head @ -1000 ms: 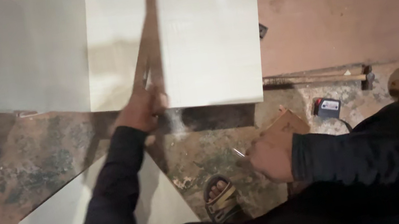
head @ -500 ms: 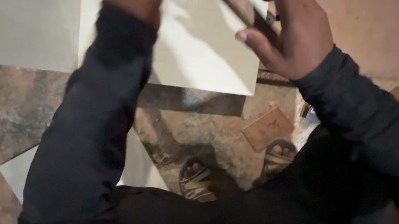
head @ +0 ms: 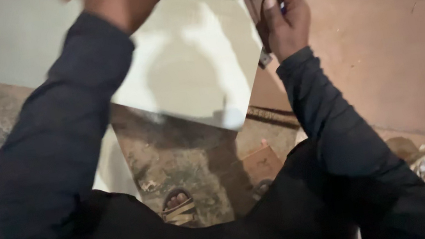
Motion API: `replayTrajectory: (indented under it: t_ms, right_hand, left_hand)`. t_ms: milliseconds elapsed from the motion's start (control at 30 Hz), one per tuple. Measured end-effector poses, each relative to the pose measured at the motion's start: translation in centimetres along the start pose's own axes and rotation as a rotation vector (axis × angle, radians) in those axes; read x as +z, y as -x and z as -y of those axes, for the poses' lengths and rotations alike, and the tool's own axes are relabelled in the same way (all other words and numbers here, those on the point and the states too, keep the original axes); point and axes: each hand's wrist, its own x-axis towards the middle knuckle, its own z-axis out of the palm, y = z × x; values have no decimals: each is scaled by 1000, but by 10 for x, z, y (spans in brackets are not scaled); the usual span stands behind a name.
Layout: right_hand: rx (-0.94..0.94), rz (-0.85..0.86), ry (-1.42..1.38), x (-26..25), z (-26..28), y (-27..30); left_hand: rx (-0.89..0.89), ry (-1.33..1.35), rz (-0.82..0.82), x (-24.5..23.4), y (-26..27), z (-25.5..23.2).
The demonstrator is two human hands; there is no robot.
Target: The person measures a white board using a tape measure and marks it with a pen. They then use a wooden set square and a metal square to draw straight lines and angles on the board.
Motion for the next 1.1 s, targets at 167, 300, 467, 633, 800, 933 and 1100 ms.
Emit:
replayTrajectory:
  t_ms: [167, 300, 467, 633, 800, 933, 1100]
  right_hand:
    - [191, -45, -101, -2, -40, 2]
    - [420, -96, -110, -5, -69, 3]
    - [392, -56, -19, 8, -95, -6]
    - [620, 96, 126, 9, -111, 1]
    - [447, 321, 283, 14, -127, 3]
    - [430, 443, 167, 19, -140, 4]
    - [643, 448, -6, 18, -147, 12]
  left_hand:
    - [1, -314, -27, -42, 51, 53]
    - [-85, -418, 55, -46, 66, 59]
    - [-152, -526, 94, -39, 60, 37]
    - [-135, -611, 216, -48, 50, 0]
    - [-265, -663, 438, -66, 48, -18]
    - [-317, -678, 519, -61, 69, -2]
    - [-339, -577, 576, -21, 100, 39]
